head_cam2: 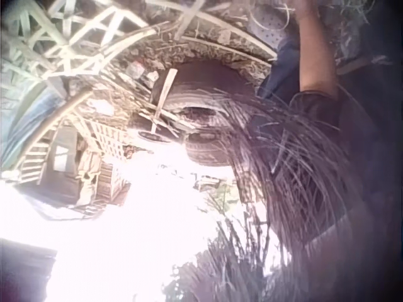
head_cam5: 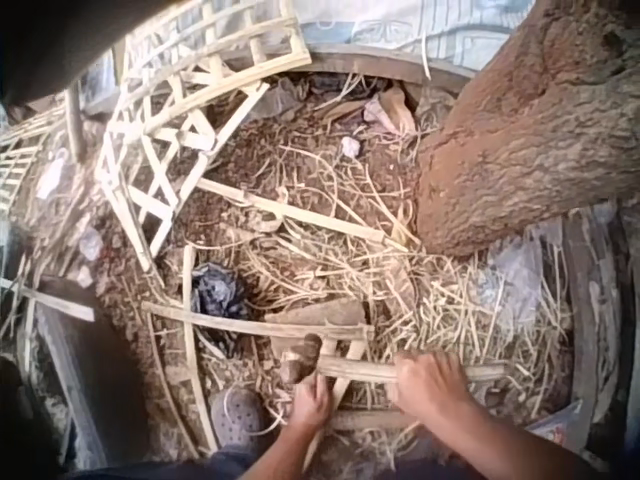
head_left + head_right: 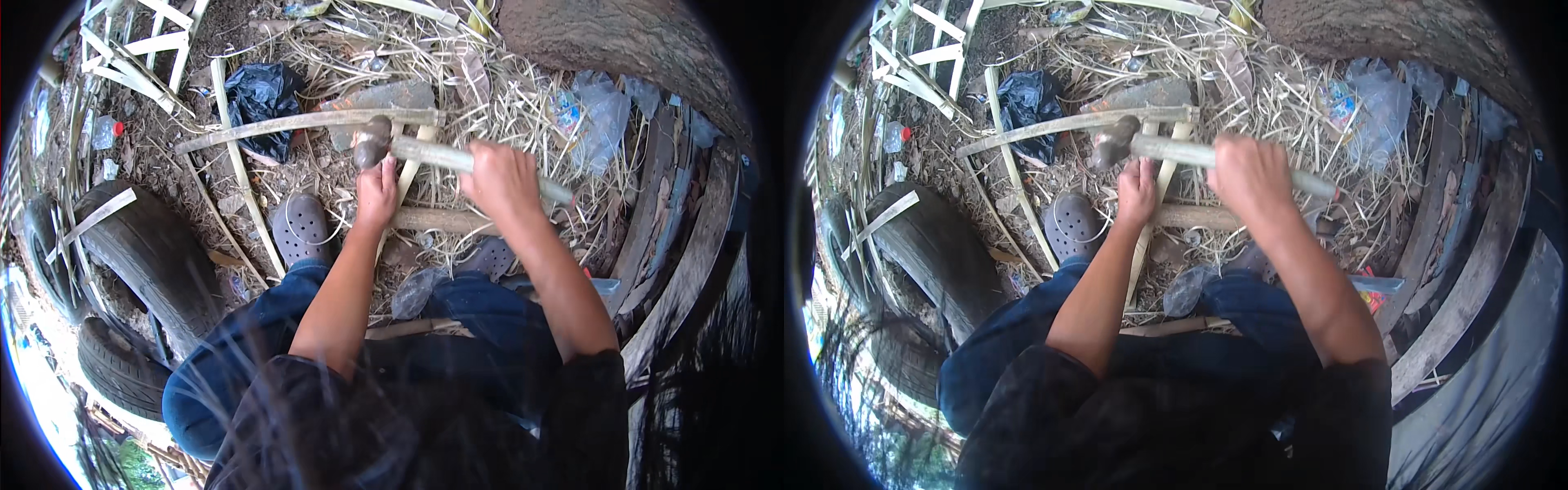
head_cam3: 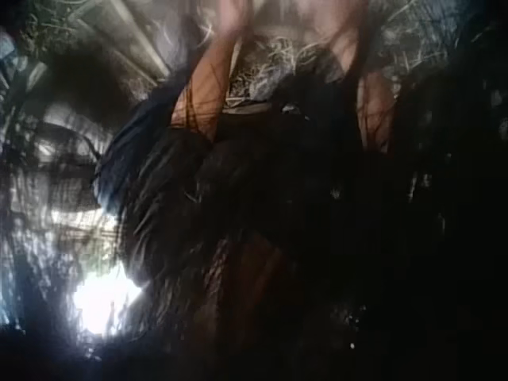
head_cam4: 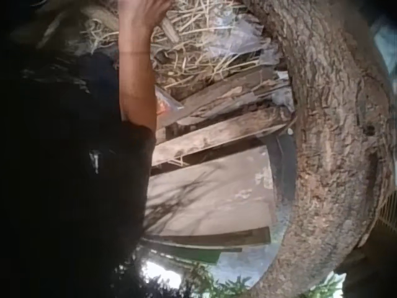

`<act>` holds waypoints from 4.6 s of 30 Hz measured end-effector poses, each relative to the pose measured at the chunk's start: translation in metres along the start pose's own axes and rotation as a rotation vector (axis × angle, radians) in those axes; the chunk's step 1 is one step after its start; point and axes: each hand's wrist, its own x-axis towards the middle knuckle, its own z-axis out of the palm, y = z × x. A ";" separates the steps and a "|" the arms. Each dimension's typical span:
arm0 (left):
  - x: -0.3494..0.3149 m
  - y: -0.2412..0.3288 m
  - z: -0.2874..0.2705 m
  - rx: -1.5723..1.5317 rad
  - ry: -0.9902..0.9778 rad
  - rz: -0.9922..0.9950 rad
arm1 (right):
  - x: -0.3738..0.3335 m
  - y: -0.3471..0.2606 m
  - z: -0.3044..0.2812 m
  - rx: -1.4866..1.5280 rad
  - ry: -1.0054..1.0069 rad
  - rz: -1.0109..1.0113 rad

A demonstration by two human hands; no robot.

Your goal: The person constructs a wooden frame by positioning thin bamboo strips and driving small nails into the joints using a hammer.

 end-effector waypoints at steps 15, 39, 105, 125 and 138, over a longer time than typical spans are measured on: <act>0.028 -0.010 -0.011 0.042 0.131 0.248 | 0.017 0.001 -0.017 0.074 0.247 -0.192; 0.018 -0.004 0.018 -0.103 0.258 0.390 | 0.034 0.017 0.002 -0.052 0.187 -0.163; 0.044 -0.007 0.007 0.038 0.186 0.269 | 0.057 -0.022 0.006 -0.337 0.219 -0.156; 0.053 0.000 0.003 0.046 0.181 0.285 | 0.052 -0.016 -0.006 -0.329 0.151 -0.092; 0.068 0.006 0.003 -0.008 0.192 0.319 | 0.064 -0.006 -0.004 -0.285 0.166 -0.010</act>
